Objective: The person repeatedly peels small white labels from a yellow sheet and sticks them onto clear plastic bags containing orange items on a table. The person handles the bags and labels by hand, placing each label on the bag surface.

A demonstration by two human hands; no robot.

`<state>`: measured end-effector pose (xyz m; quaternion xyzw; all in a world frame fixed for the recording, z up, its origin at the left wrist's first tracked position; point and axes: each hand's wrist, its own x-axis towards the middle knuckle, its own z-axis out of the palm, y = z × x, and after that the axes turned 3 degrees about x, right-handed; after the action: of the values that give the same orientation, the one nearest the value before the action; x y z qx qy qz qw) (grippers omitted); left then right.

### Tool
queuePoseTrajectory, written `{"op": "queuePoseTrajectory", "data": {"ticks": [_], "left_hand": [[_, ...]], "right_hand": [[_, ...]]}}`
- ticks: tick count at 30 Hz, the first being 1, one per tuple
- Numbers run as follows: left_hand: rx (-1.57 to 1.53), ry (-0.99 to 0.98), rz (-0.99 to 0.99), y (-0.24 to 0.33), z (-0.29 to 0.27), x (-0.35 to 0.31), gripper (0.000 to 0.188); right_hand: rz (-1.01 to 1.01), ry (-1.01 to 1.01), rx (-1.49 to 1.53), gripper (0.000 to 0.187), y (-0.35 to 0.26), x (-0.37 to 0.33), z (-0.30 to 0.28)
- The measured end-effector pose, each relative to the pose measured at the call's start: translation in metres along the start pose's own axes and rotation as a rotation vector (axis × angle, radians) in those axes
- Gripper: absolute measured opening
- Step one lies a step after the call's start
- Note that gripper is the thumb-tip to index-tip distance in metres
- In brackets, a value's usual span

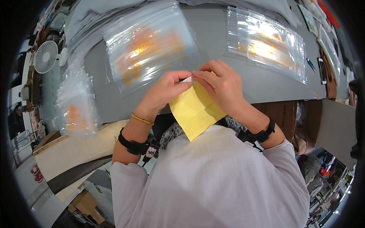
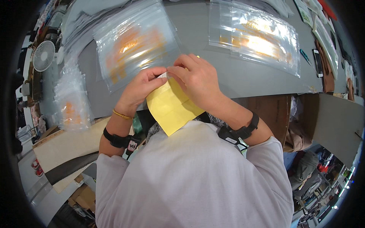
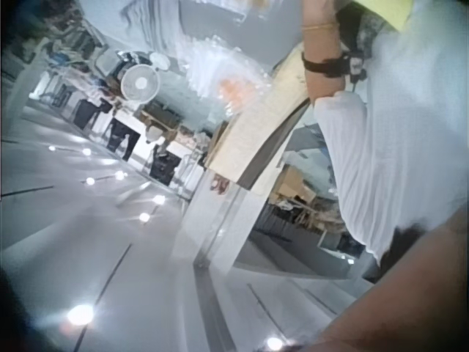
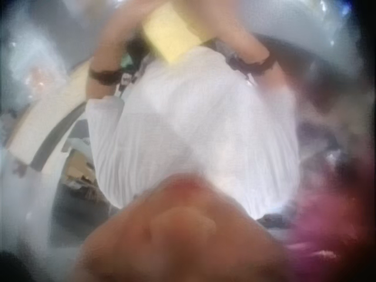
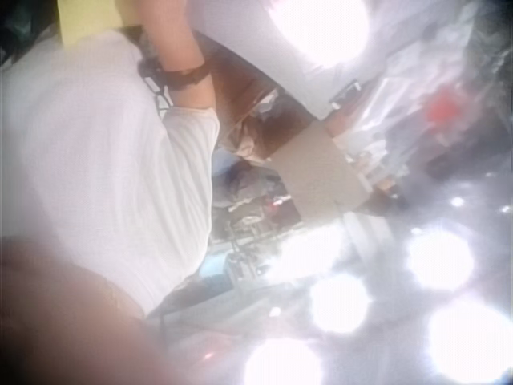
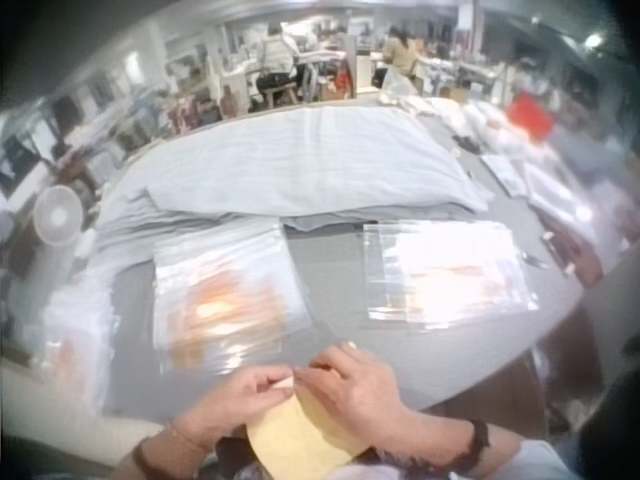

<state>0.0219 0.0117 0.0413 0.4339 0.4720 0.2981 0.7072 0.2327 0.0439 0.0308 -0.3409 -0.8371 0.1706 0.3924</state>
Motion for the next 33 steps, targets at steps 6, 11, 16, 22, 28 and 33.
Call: {"op": "queuePoseTrajectory", "data": {"ticks": [6, 11, 16, 22, 28, 33], "left_hand": [[-0.078, 0.033, -0.036, -0.016, -0.012, 0.003, 0.029], [0.928, 0.251, 0.305, -0.017, -0.022, -0.001, 0.015], [1.249, 0.277, 0.695, -0.023, -0.019, 0.012, 0.011], [1.302, 0.312, 0.688, -0.03, -0.016, 0.015, 0.012], [1.318, 0.35, 0.67, -0.027, -0.013, 0.017, 0.014], [1.35, 0.349, 0.666, -0.031, -0.013, 0.021, 0.015]], "right_hand": [[0.035, 0.024, 0.071, 0.015, -0.005, 0.002, 0.011], [0.217, -0.029, 0.192, 0.009, 0.028, 0.036, 0.007], [0.276, -0.249, 0.214, 0.009, 0.067, 0.054, 0.04], [0.247, -0.263, 0.093, 0.007, 0.074, 0.049, 0.056], [0.21, -0.253, -0.021, 0.007, 0.068, 0.048, 0.058], [0.15, -0.241, -0.217, 0.021, 0.067, 0.044, 0.058]]}}
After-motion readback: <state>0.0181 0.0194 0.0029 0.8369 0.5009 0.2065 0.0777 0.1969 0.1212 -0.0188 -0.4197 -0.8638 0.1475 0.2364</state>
